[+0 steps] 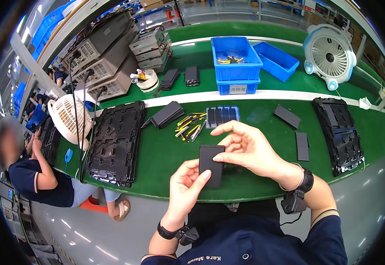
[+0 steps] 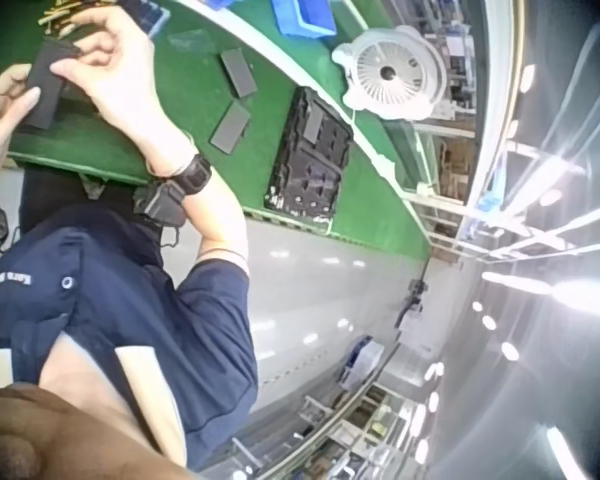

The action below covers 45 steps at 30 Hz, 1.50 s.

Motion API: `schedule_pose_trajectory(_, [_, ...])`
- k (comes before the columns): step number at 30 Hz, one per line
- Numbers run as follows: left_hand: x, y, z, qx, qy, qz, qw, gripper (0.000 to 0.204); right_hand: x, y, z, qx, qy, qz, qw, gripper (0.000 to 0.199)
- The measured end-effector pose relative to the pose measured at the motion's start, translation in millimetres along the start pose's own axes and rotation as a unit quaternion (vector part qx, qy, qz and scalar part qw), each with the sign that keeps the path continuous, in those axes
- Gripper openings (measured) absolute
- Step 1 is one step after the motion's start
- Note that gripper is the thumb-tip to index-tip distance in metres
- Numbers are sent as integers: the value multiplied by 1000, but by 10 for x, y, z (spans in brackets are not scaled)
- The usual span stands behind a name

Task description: Applying protective film and adhesive labels to black plastic electronic housing components at an assembly station.

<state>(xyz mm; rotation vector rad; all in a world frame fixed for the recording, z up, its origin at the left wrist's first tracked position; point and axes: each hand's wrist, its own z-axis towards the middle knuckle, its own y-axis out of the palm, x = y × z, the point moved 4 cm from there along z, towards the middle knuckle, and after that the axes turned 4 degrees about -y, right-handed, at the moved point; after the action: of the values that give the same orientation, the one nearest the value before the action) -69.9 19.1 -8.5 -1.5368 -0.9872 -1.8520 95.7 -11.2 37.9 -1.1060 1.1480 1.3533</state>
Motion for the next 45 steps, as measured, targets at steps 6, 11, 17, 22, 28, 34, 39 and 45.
schedule_pose_trajectory(6, [-130, 62, -48, -177, -203, -183, 946, 57, 36, -42, -89, 25, -29, 23, 999, 34])
schedule_pose_trajectory(11, [-280, 67, -65, -216, -237, -249, 914, 60, 140, -96, -114, -9, -15, 37, 999, 32])
schedule_pose_trajectory(17, [-41, -82, 92, -166, -83, 42, 982, 39, 204, -405, -377, 35, -75, -177, 981, 34])
schedule_pose_trajectory(22, [-4, 14, 236, -170, 118, 485, 850, 47, 438, -336, -773, -35, -87, -372, 924, 35])
schedule_pose_trajectory(28, [-127, 28, 245, -146, 147, 530, 822, 47, 553, -272, -822, -48, -65, -465, 882, 35])
schedule_pose_trajectory(34, [-162, 20, 321, -177, 134, 535, 815, 49, 582, -271, -813, -66, -53, -475, 876, 40])
schedule_pose_trajectory(39, [-142, 23, 351, -181, 134, 543, 809, 49, 566, -272, -802, -66, -60, -473, 877, 42])
schedule_pose_trajectory(45, [-172, -58, 275, -204, -138, -1, 969, 51, 158, -391, -657, 116, -150, -308, 932, 38])
